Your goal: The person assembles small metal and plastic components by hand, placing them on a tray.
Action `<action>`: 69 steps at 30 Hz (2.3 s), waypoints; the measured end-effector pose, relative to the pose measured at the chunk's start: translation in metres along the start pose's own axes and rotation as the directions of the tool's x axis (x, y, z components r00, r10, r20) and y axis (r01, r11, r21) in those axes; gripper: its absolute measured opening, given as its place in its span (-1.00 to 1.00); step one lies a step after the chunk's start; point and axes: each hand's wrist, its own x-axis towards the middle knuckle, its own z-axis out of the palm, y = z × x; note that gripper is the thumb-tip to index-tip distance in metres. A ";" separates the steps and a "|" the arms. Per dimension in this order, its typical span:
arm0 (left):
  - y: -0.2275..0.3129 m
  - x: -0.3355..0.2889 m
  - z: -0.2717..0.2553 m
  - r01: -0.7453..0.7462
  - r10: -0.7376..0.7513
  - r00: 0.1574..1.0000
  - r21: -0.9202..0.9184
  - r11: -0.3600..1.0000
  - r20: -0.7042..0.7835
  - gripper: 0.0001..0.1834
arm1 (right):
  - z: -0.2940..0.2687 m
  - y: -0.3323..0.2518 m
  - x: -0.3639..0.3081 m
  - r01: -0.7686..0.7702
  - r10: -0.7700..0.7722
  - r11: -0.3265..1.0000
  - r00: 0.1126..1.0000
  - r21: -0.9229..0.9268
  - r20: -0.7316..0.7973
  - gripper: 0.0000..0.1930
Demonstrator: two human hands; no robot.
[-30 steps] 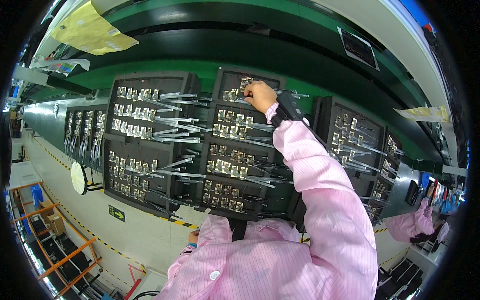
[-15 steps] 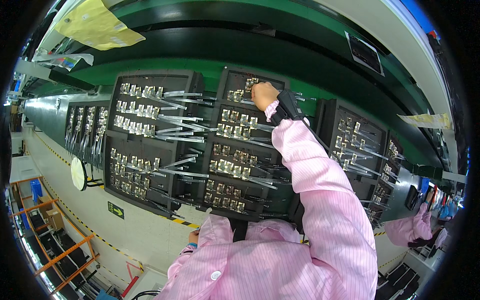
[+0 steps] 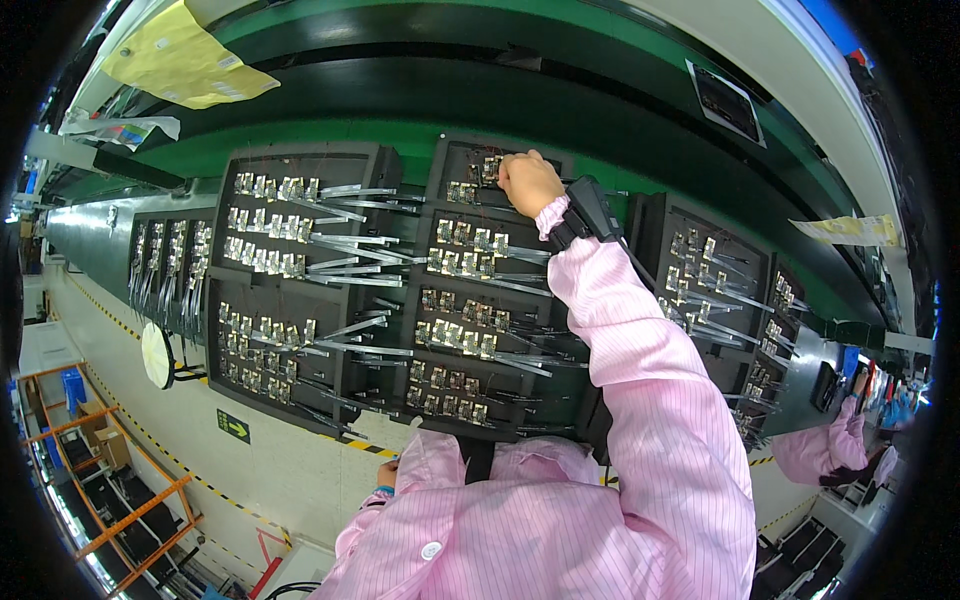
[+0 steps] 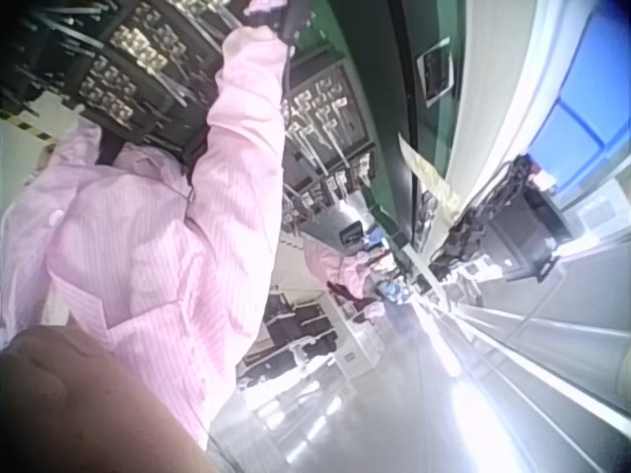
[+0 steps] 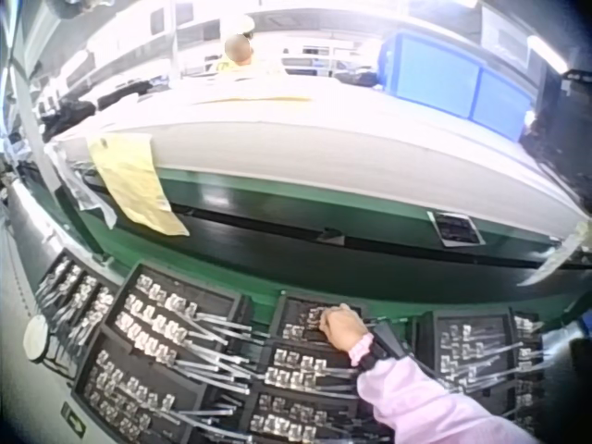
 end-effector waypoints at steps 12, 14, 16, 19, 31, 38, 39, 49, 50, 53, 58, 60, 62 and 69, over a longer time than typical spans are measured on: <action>0.006 -0.003 -0.003 0.005 -0.005 1.000 0.012 1.000 0.009 -0.65 | -0.020 0.015 -0.011 0.053 -0.055 0.990 0.998 0.129 0.008 -0.90; 0.007 -0.004 -0.004 -0.005 0.005 1.000 0.004 1.000 0.015 -0.65 | -0.016 0.022 -0.011 -0.090 0.039 0.964 0.978 0.249 0.203 -0.91; 0.007 -0.005 -0.004 -0.016 0.016 1.000 0.003 1.000 -0.008 -0.65 | -0.010 0.029 -0.013 -0.048 -0.007 0.973 0.971 0.225 0.241 -0.89; 0.004 -0.002 -0.002 0.006 -0.006 1.000 -0.003 1.000 -0.007 -0.66 | 0.000 0.036 -0.013 -0.092 0.004 0.963 0.945 0.253 0.328 -0.90; -0.022 0.009 0.006 0.038 -0.037 0.999 -0.034 0.999 0.021 -0.65 | 0.005 0.017 -0.018 -0.063 0.071 0.995 0.992 -0.080 0.108 -0.89; -0.004 0.000 0.001 0.028 -0.028 1.000 -0.029 0.999 0.010 -0.64 | 0.014 0.025 -0.010 -0.116 0.094 0.988 0.975 0.105 0.200 -0.91; 0.006 -0.002 -0.002 0.031 -0.031 1.000 -0.003 1.000 0.005 -0.63 | 0.017 0.028 -0.009 -0.135 0.110 0.984 0.973 0.117 0.201 -0.93; 0.016 -0.007 -0.009 0.053 -0.054 0.998 0.033 0.998 0.034 -0.62 | 0.006 0.007 -0.011 -0.094 0.093 0.995 0.995 0.025 0.038 -0.93; 0.012 -0.006 -0.007 0.054 -0.055 0.998 0.032 0.998 0.033 -0.62 | 0.002 0.007 -0.011 -0.092 0.091 0.995 0.995 0.025 0.038 -0.93; 0.001 -0.001 -0.002 0.015 -0.015 1.000 -0.004 1.000 -0.007 -0.61 | -0.001 0.011 -0.009 -0.046 0.034 0.987 0.996 0.153 0.081 -0.91; 0.014 -0.003 -0.007 0.017 -0.017 1.000 0.042 0.999 0.008 -0.60 | 0.024 0.013 -0.007 -0.029 0.015 0.989 0.995 0.146 0.096 -0.91; 0.018 -0.005 -0.008 0.018 -0.018 1.000 0.035 0.999 0.008 -0.60 | 0.028 0.006 -0.007 -0.055 0.040 0.980 0.996 0.191 0.083 -0.90; 0.017 -0.005 -0.008 0.015 -0.015 1.000 0.026 1.000 0.009 -0.61 | 0.032 0.008 -0.003 -0.040 0.021 0.981 0.995 0.191 0.100 -0.88; 0.016 -0.007 -0.008 -0.005 0.005 1.000 0.048 0.999 0.002 -0.61 | -0.005 0.033 -0.003 -0.192 0.219 0.954 0.971 0.231 -0.094 -0.90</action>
